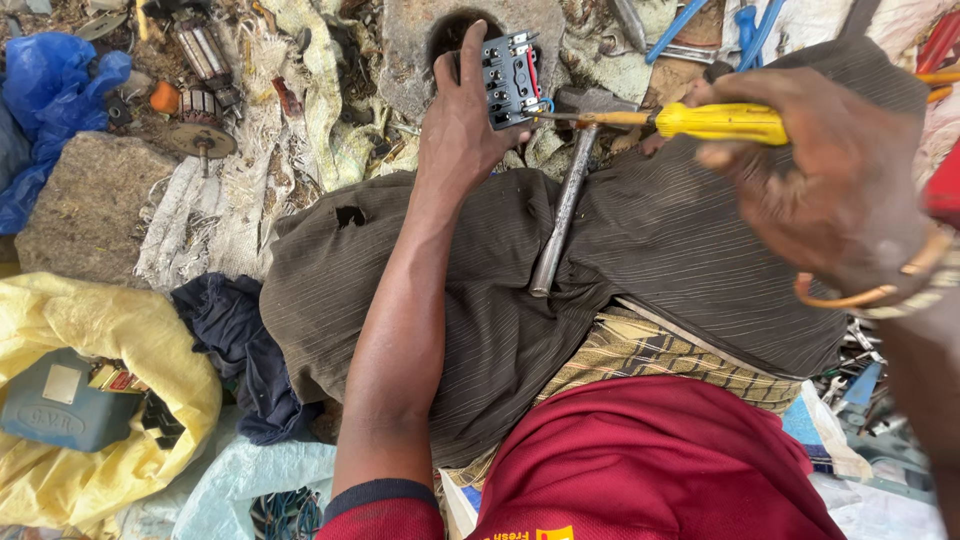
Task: The person is repairing a small electronic component, likely a switch or relay, using a screwdriver and a hammer. They are seated on the ground in a cluttered workspace, manipulating the component and using tools to adjust or fix it.
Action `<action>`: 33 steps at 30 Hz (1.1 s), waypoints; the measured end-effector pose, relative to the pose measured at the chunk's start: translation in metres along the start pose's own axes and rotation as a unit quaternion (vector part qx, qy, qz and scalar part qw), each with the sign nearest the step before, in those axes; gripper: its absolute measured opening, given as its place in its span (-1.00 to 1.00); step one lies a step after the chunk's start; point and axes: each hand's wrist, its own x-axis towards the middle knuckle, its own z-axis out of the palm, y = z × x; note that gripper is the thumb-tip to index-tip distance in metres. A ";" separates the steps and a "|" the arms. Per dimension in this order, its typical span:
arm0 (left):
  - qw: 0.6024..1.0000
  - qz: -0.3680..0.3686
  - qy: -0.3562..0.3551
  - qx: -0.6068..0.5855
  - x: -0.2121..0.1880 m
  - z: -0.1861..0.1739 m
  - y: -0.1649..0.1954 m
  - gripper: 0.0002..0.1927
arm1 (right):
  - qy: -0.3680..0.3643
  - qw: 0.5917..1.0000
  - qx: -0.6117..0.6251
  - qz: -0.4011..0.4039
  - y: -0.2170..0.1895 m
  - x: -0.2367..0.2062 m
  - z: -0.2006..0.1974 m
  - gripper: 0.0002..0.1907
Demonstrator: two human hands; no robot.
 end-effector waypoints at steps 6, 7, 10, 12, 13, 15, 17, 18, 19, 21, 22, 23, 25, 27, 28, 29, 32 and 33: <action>0.999 -0.025 -0.024 -0.002 0.002 0.000 0.001 0.21 | -0.372 0.887 -0.134 0.237 -0.017 0.069 -0.024 -0.55; 0.999 -0.024 -0.024 0.002 0.002 -0.001 0.003 0.20 | -0.427 0.842 -0.097 0.315 -0.016 0.080 -0.022 -0.55; 0.999 -0.040 -0.033 0.003 0.002 -0.004 0.008 0.21 | -0.443 0.838 -0.031 0.316 -0.014 0.101 -0.011 -0.54; 0.999 -0.030 -0.016 0.008 0.004 -0.004 0.011 0.17 | -0.486 0.817 -0.136 0.279 -0.017 0.099 -0.005 -0.51; 0.999 -0.028 -0.009 0.012 0.003 -0.004 0.012 0.15 | -0.507 0.801 -0.187 0.256 -0.018 0.099 -0.002 -0.49; 1.000 -0.014 0.016 -0.013 0.003 -0.003 0.015 0.12 | -0.483 0.817 -0.161 0.271 -0.021 0.098 0.000 -0.52; 0.999 -0.029 0.016 -0.011 0.001 -0.002 0.015 0.09 | -0.472 0.831 -0.148 0.255 -0.027 0.100 0.004 -0.56; 0.999 -0.038 0.006 -0.010 0.000 -0.002 0.015 0.08 | -0.467 0.835 -0.159 0.245 -0.029 0.100 0.005 -0.59; 0.999 -0.046 -0.002 -0.012 0.000 -0.001 0.015 0.06 | -0.461 0.838 -0.172 0.235 -0.031 0.099 0.004 -0.61; 0.999 -0.051 0.003 -0.020 0.001 0.000 0.015 0.03 | -0.424 0.820 -0.362 -0.127 -0.031 0.092 -0.002 -0.60; 0.998 -0.053 0.004 -0.022 0.000 0.000 0.015 0.02 | -0.372 0.764 -0.432 -0.303 -0.032 0.085 -0.005 -0.59; 0.999 -0.043 0.017 -0.016 0.002 0.000 0.014 0.05 | -0.300 0.771 -0.428 -0.364 -0.029 0.081 -0.005 -0.59; 0.999 -0.022 0.048 -0.007 0.005 0.001 0.014 0.12 | -0.153 0.759 -0.415 -0.478 -0.019 0.074 -0.005 -0.58; 0.998 -0.041 0.024 -0.028 0.008 0.000 0.013 0.12 | -0.214 0.837 -0.424 -0.274 -0.011 0.065 -0.002 -0.67; 0.998 -0.053 0.009 -0.040 0.009 0.000 0.012 0.12 | -0.241 0.861 -0.417 -0.165 -0.009 0.061 -0.001 -0.70; 0.998 -0.047 0.015 -0.033 0.009 0.001 0.012 0.13 | -0.190 0.930 -0.287 -0.127 -0.005 0.060 0.002 -0.76; 0.999 -0.041 0.020 -0.016 0.006 0.001 0.010 0.16 | -0.102 0.994 -0.026 -0.019 0.003 0.062 0.007 -0.72; 0.999 -0.044 0.018 -0.015 0.007 0.002 0.009 0.17 | -0.128 0.990 -0.050 0.002 0.007 0.063 0.006 -0.71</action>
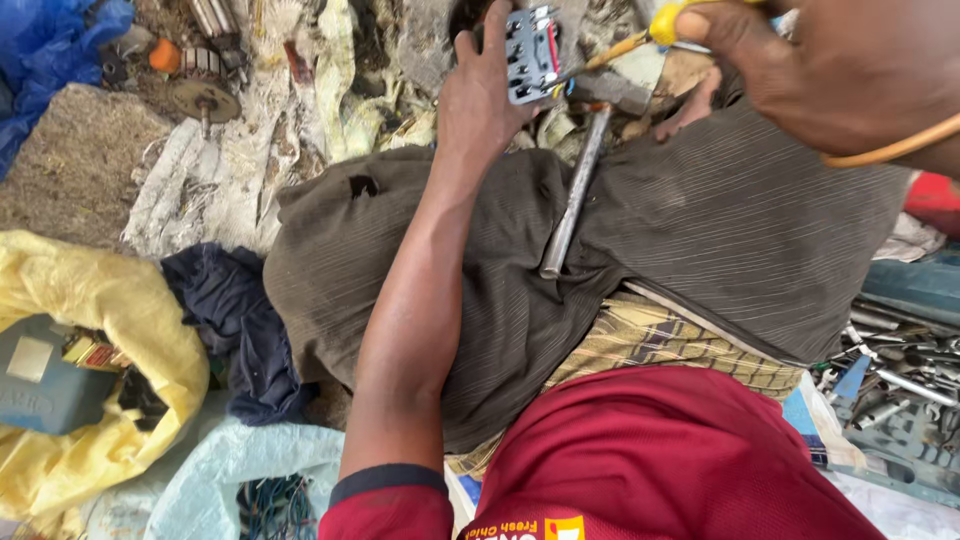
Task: The person is repairing a small electronic component, likely a switch or relay, using a screwdriver and a hammer. They are seated on the ground in a cluttered workspace, manipulating the component and using tools to adjust or fix it.
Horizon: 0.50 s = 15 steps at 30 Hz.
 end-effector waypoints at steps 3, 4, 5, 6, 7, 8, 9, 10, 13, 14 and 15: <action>1.000 0.006 0.000 -0.002 -0.001 0.002 -0.002 0.18 | -0.005 0.997 -0.065 -0.032 0.007 -0.002 0.002 -0.69; 1.000 0.011 0.004 -0.002 0.000 0.003 -0.003 0.18 | 0.008 0.994 -0.087 -0.063 0.009 -0.003 0.004 -0.69; 1.000 0.021 0.014 0.007 0.000 0.004 -0.003 0.20 | 0.003 0.995 -0.075 -0.073 0.010 -0.005 0.005 -0.75; 0.999 0.029 0.021 0.018 0.001 0.004 -0.004 0.22 | -0.002 0.995 -0.058 -0.082 0.011 -0.006 0.006 -0.79; 0.999 0.038 0.023 0.027 0.001 0.004 -0.004 0.23 | -0.010 0.995 -0.040 -0.087 0.011 -0.007 0.006 -0.82; 0.999 0.028 0.007 0.021 0.001 0.005 -0.005 0.23 | 0.028 0.989 -0.068 -0.131 0.009 -0.008 0.006 -0.84; 1.000 0.018 -0.005 0.016 0.002 0.005 -0.005 0.22 | 0.068 0.977 -0.097 -0.177 0.008 -0.009 0.003 -0.85; 1.000 0.009 -0.011 0.013 0.003 0.005 -0.006 0.21 | 0.081 0.971 -0.120 -0.191 0.006 -0.008 0.000 -0.86; 1.000 0.023 0.001 0.015 0.002 0.003 -0.006 0.24 | 0.050 0.974 -0.156 -0.158 -0.009 -0.005 -0.008 -0.84; 1.000 0.019 -0.002 0.015 0.000 0.003 -0.006 0.24 | 0.029 0.977 -0.163 -0.135 -0.016 -0.004 -0.009 -0.81; 1.000 0.018 -0.002 0.015 -0.001 0.002 -0.006 0.25 | 0.012 0.978 -0.174 -0.112 -0.020 -0.003 -0.011 -0.77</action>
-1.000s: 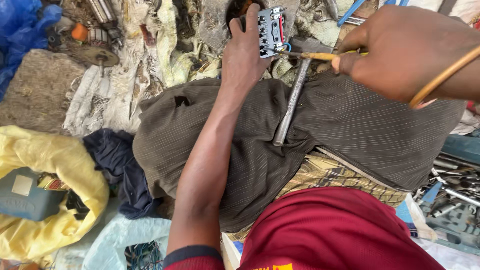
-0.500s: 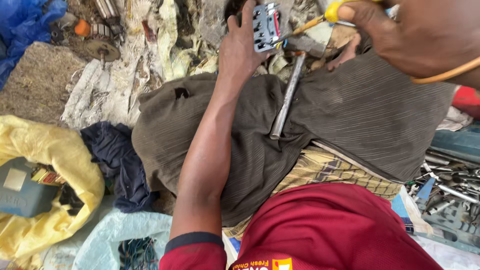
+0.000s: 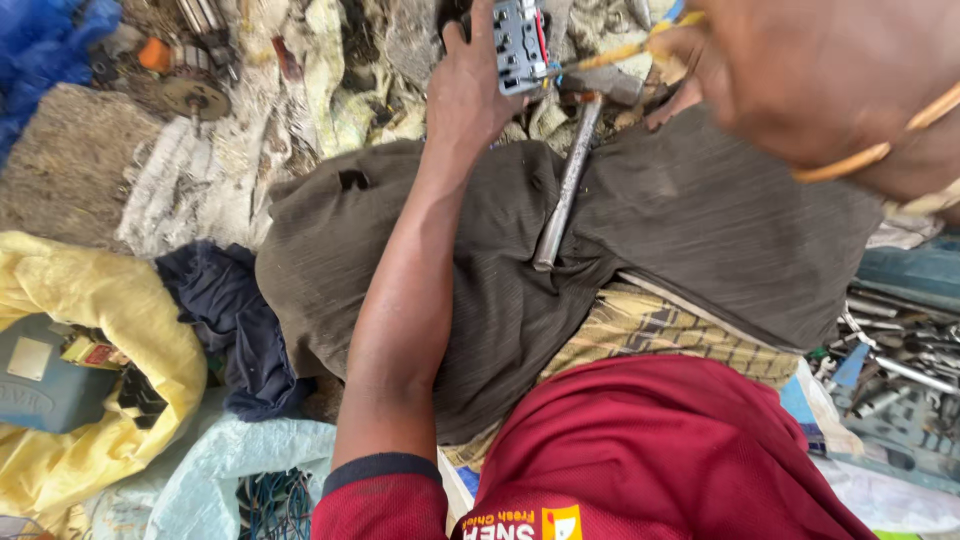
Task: The person is repairing a small electronic component, likely a switch or relay, using a screwdriver and a hammer. They are seated on the ground in a cluttered workspace, manipulating the component and using tools to adjust or fix it.
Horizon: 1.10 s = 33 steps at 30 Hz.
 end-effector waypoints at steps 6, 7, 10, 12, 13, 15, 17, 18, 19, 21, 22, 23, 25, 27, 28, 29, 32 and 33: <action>1.000 0.010 0.008 -0.006 0.000 -0.003 0.002 0.24 | 0.014 0.978 0.192 0.079 -0.001 -0.003 -0.001 -0.77; 1.000 0.012 0.014 -0.005 0.001 -0.003 0.001 0.24 | -0.010 0.955 0.250 0.162 -0.002 -0.005 0.005 -0.71; 1.000 0.010 0.004 -0.012 0.002 -0.002 0.000 0.18 | 0.199 0.832 0.476 0.204 -0.020 -0.003 0.042 -0.72; 1.000 0.012 0.006 -0.009 0.001 -0.001 -0.001 0.19 | 0.291 0.775 0.522 0.206 -0.038 0.006 0.079 -0.72; 1.000 0.012 0.006 -0.007 0.001 -0.001 -0.002 0.19 | 0.323 0.761 0.520 0.215 -0.047 0.011 0.097 -0.72; 0.999 0.032 0.024 0.008 -0.001 -0.001 -0.002 0.22 | 0.374 0.751 0.487 0.244 -0.063 0.022 0.128 -0.69; 0.999 0.036 0.021 0.009 -0.001 -0.001 -0.002 0.23 | 0.396 0.746 0.459 0.275 -0.064 0.023 0.141 -0.62; 1.000 0.023 0.007 0.005 -0.001 -0.001 -0.002 0.22 | 0.394 0.738 0.468 0.286 -0.065 0.022 0.142 -0.56; 1.000 0.009 -0.005 0.001 -0.001 -0.001 -0.002 0.21 | 0.392 0.730 0.477 0.294 -0.064 0.020 0.140 -0.49; 1.000 0.014 -0.003 0.002 -0.001 -0.002 -0.001 0.21 | 0.366 0.692 0.550 0.291 -0.063 0.017 0.130 -0.45; 1.000 0.016 -0.002 0.002 -0.001 -0.003 -0.001 0.21 | 0.351 0.671 0.586 0.288 -0.064 0.017 0.124 -0.42; 1.000 0.014 -0.004 0.001 -0.001 -0.003 -0.001 0.22 | 0.340 0.658 0.617 0.264 -0.066 0.018 0.119 -0.45; 1.000 0.008 -0.009 0.000 -0.001 -0.005 0.000 0.23 | 0.314 0.628 0.679 0.215 -0.072 0.022 0.111 -0.50; 1.000 0.010 -0.003 0.002 -0.001 -0.006 0.002 0.23 | 0.362 0.801 0.429 0.210 -0.073 0.030 0.110 -0.58; 1.000 0.011 -0.001 0.001 0.000 -0.007 0.002 0.23 | 0.372 0.859 0.286 0.203 -0.072 0.032 0.111 -0.61; 1.000 0.006 -0.005 0.002 0.000 -0.008 0.003 0.23 | 0.360 0.855 0.311 0.206 -0.070 0.034 0.112 -0.65; 1.000 0.000 -0.008 0.004 0.000 -0.009 0.004 0.23 | 0.326 0.808 0.441 0.216 -0.061 0.030 0.117 -0.71; 1.000 0.003 -0.007 0.003 -0.001 -0.010 0.005 0.22 | 0.311 0.766 0.517 0.224 -0.058 0.026 0.118 -0.69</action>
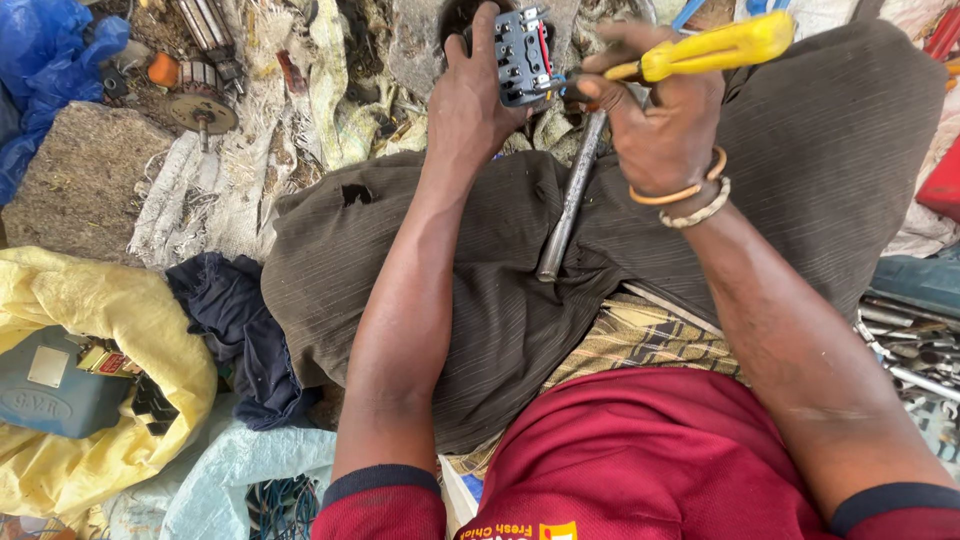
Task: The person is repairing a small electronic component, likely a switch or relay, using a screwdriver and a hammer. They are seated on the ground in a cluttered workspace, manipulating the component and using tools to adjust or fix it.
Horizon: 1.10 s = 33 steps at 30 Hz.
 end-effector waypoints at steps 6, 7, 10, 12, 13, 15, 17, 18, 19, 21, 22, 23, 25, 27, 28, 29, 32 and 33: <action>1.000 0.005 0.004 0.007 -0.001 0.003 -0.002 0.24 | -0.006 0.999 0.016 -0.031 0.014 -0.005 -0.002 -0.67; 1.000 0.009 0.008 0.009 -0.001 0.003 -0.003 0.25 | 0.009 0.995 -0.059 -0.081 0.016 -0.005 -0.001 -0.64; 1.000 -0.002 -0.007 -0.004 -0.002 0.004 -0.005 0.22 | 0.012 1.000 -0.019 -0.017 0.016 -0.007 0.000 -0.62; 1.000 0.007 -0.002 0.004 -0.002 0.005 -0.006 0.23 | -0.007 0.994 0.103 0.048 0.015 -0.008 -0.002 -0.60; 1.000 0.011 -0.001 0.008 -0.002 0.005 -0.006 0.23 | -0.017 0.983 0.163 0.081 0.014 -0.009 -0.003 -0.59; 1.000 0.012 0.000 0.009 -0.002 0.005 -0.007 0.23 | -0.025 0.984 0.174 0.032 0.013 -0.009 -0.003 -0.61; 1.000 0.008 -0.002 0.015 -0.002 0.005 -0.007 0.24 | -0.015 0.997 0.077 -0.003 0.013 -0.009 -0.003 -0.64; 1.000 0.004 -0.005 0.017 -0.001 0.006 -0.007 0.24 | 0.001 1.000 -0.028 -0.012 0.013 -0.008 -0.002 -0.66; 1.000 0.001 -0.007 0.019 -0.001 0.006 -0.006 0.24 | 0.016 0.991 -0.133 -0.022 0.013 -0.008 -0.001 -0.68; 1.000 -0.003 -0.014 0.012 -0.001 0.006 -0.006 0.24 | 0.002 1.000 0.020 0.015 0.014 -0.007 0.001 -0.66; 1.000 -0.005 -0.018 0.009 -0.001 0.005 -0.006 0.23 | -0.006 0.995 0.097 0.033 0.014 -0.007 0.001 -0.65; 1.000 -0.001 -0.013 0.006 -0.001 0.005 -0.006 0.23 | -0.015 0.991 0.129 0.025 0.014 -0.007 0.002 -0.65; 1.000 0.009 0.000 0.002 -0.002 0.004 -0.006 0.24 | -0.035 0.981 0.193 0.004 0.014 -0.006 0.002 -0.65; 1.000 0.001 -0.008 0.007 -0.002 0.004 -0.006 0.22 | 0.000 1.000 -0.022 -0.004 0.015 -0.005 0.001 -0.71; 1.000 -0.005 -0.015 0.008 -0.002 0.004 -0.006 0.21 | 0.017 0.991 -0.130 -0.006 0.015 -0.004 0.001 -0.73; 1.000 -0.001 -0.009 0.010 -0.002 0.004 -0.006 0.23 | 0.006 0.999 -0.047 0.007 0.014 -0.004 0.001 -0.70; 1.000 0.010 0.002 0.009 -0.001 0.004 -0.005 0.24 | -0.025 0.991 0.131 0.030 0.012 -0.002 -0.001 -0.64; 1.000 0.009 -0.001 0.008 -0.002 0.004 -0.005 0.23 | -0.038 0.988 0.145 0.032 0.010 -0.002 -0.002 -0.66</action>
